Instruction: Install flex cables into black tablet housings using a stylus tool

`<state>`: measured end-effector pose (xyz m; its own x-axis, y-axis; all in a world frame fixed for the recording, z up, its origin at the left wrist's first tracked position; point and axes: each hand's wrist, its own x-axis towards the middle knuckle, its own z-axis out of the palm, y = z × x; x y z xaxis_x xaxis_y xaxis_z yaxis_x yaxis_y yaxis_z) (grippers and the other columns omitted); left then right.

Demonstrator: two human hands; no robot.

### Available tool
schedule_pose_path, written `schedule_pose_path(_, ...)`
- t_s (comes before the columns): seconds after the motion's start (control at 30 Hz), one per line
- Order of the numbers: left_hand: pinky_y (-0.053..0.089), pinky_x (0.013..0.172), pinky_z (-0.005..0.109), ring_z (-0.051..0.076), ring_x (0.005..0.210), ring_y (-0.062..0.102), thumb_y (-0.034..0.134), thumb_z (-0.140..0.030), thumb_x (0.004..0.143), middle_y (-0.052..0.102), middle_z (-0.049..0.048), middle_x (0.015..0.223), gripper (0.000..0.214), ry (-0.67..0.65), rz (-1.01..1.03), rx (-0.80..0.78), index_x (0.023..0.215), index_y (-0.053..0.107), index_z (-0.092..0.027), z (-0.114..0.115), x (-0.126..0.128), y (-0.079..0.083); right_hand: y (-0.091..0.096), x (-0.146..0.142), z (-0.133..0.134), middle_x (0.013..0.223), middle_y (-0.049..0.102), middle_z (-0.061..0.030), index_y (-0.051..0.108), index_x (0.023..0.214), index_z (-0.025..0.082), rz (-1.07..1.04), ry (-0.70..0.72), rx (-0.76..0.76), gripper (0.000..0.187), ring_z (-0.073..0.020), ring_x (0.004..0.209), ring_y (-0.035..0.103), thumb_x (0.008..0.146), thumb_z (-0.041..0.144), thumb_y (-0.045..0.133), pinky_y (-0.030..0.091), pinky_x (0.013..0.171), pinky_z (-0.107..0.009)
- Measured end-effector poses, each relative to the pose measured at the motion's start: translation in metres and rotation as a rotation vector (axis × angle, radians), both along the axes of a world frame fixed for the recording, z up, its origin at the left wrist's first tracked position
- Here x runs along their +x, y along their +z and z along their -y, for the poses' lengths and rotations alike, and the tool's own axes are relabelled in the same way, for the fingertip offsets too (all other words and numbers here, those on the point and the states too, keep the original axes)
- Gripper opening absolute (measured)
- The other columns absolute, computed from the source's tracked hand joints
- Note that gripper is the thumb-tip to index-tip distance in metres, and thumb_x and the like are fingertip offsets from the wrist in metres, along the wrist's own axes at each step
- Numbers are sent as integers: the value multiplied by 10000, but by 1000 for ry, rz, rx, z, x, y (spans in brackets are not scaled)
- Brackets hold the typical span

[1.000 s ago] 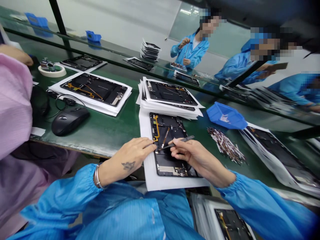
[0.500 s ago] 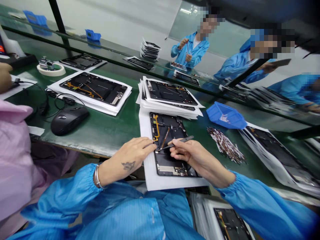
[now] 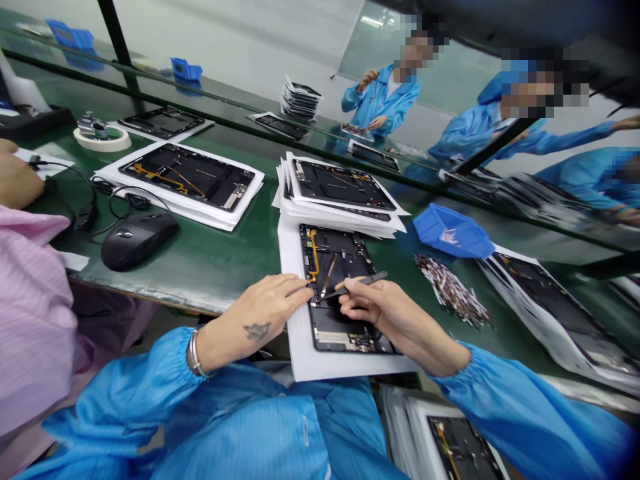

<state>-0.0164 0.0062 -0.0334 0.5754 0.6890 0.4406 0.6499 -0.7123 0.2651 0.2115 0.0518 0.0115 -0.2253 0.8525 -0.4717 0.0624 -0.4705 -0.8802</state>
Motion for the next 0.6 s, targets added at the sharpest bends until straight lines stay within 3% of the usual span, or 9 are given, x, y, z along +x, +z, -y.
schedule_pose_path(0.6,520,973,378,231,1146,591,505,-61,944,646,110,1202,264,-1,-5,7,1191,585,-106,1,0,3,-1,2,1,646,710,-59,737,688,116,6,-4,16,432,-110,544,659,540,470,934,580,532,-152)
